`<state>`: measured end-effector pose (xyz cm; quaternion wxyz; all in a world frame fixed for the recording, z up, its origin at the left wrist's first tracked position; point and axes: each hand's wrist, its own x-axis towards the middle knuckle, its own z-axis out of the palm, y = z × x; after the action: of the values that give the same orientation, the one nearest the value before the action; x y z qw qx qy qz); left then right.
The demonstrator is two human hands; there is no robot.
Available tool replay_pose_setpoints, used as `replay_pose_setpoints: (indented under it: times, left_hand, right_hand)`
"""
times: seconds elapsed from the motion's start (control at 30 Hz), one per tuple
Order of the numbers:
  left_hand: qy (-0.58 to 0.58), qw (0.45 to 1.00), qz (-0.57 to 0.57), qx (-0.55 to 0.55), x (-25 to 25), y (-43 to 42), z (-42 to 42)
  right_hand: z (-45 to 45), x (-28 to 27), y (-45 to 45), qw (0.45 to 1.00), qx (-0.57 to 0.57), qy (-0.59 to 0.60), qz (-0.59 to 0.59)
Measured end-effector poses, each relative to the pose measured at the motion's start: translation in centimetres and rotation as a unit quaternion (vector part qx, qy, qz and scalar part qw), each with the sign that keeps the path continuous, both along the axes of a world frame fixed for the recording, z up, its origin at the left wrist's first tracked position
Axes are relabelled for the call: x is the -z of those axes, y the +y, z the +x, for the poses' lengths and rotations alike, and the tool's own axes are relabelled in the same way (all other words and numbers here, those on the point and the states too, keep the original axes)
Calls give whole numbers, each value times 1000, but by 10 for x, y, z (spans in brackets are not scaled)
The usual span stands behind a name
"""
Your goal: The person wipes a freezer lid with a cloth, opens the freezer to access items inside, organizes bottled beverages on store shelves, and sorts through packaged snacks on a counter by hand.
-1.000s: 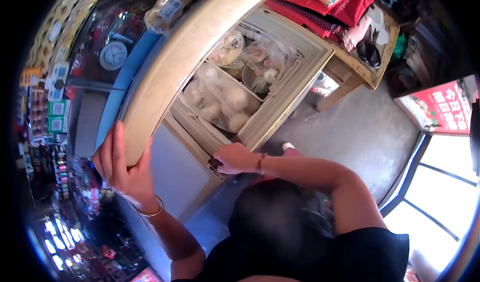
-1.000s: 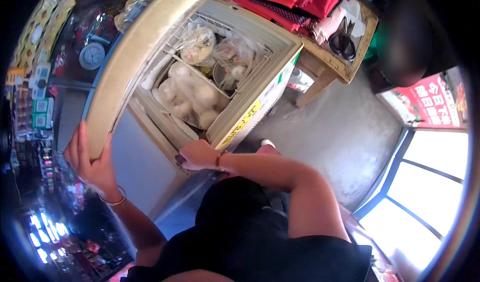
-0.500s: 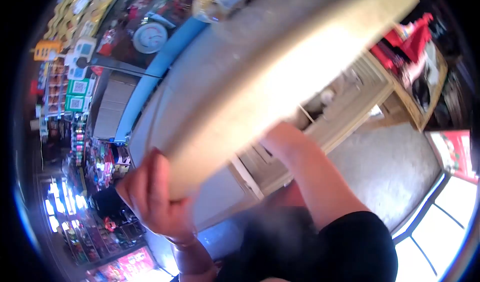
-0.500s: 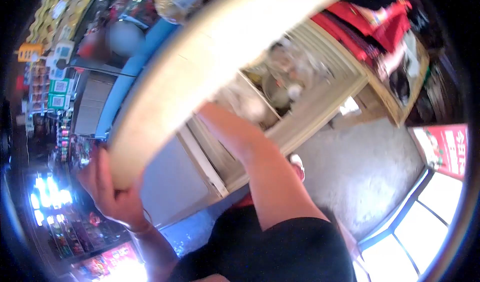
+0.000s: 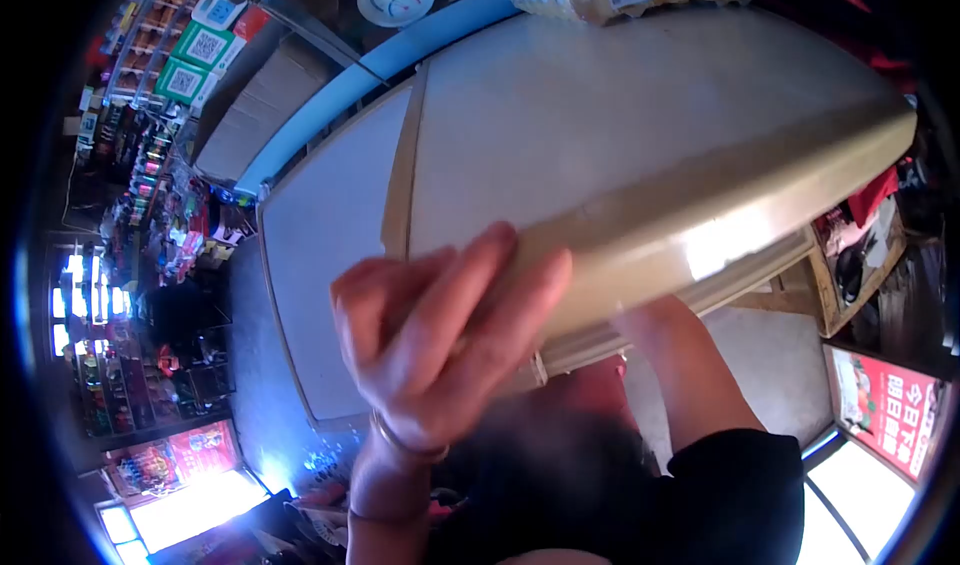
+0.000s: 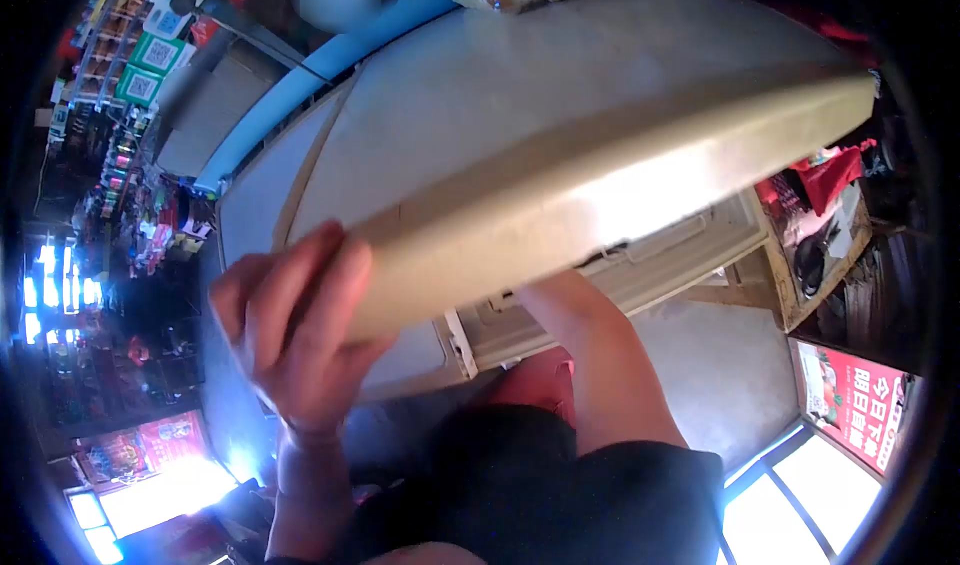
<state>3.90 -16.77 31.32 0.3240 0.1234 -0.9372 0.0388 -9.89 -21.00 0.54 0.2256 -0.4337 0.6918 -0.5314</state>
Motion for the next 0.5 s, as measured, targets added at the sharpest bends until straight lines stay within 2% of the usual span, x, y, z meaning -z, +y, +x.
replay_pose_setpoints:
  times: [0.17, 0.2, 0.23, 0.3, 0.33, 0.4, 0.43, 0.47, 0.5]
  left_hand:
    - [62, 998, 11, 31, 4, -2, -1]
    - [77, 996, 11, 35, 4, -2, -2]
    - [83, 996, 13, 36, 4, -1, -1]
    - [86, 995, 15, 39, 2, 1, -1]
    - [87, 995, 20, 41, 2, 1, 0]
    - [95, 995, 19, 40, 4, 1, 2]
    - [94, 994, 20, 42, 4, 1, 3]
    - [91, 995, 14, 40, 4, 1, 3]
    - [92, 995, 20, 36, 3, 1, 4]
  right_hand:
    - [58, 7, 86, 974, -85, 208, 35]
    - [66, -2, 101, 965, -102, 241, 39]
    - [69, -11, 122, 950, -160, 249, 96]
    - [66, -56, 150, 916, -231, 295, 146]
    - [61, -61, 153, 913, -233, 303, 147]
    - [48, -72, 150, 870, -317, 342, 158]
    - [34, -80, 145, 867, -320, 346, 160]
    - [17, -98, 138, 854, -389, 216, 271]
    - [5, -118, 132, 810, -444, 75, 376]
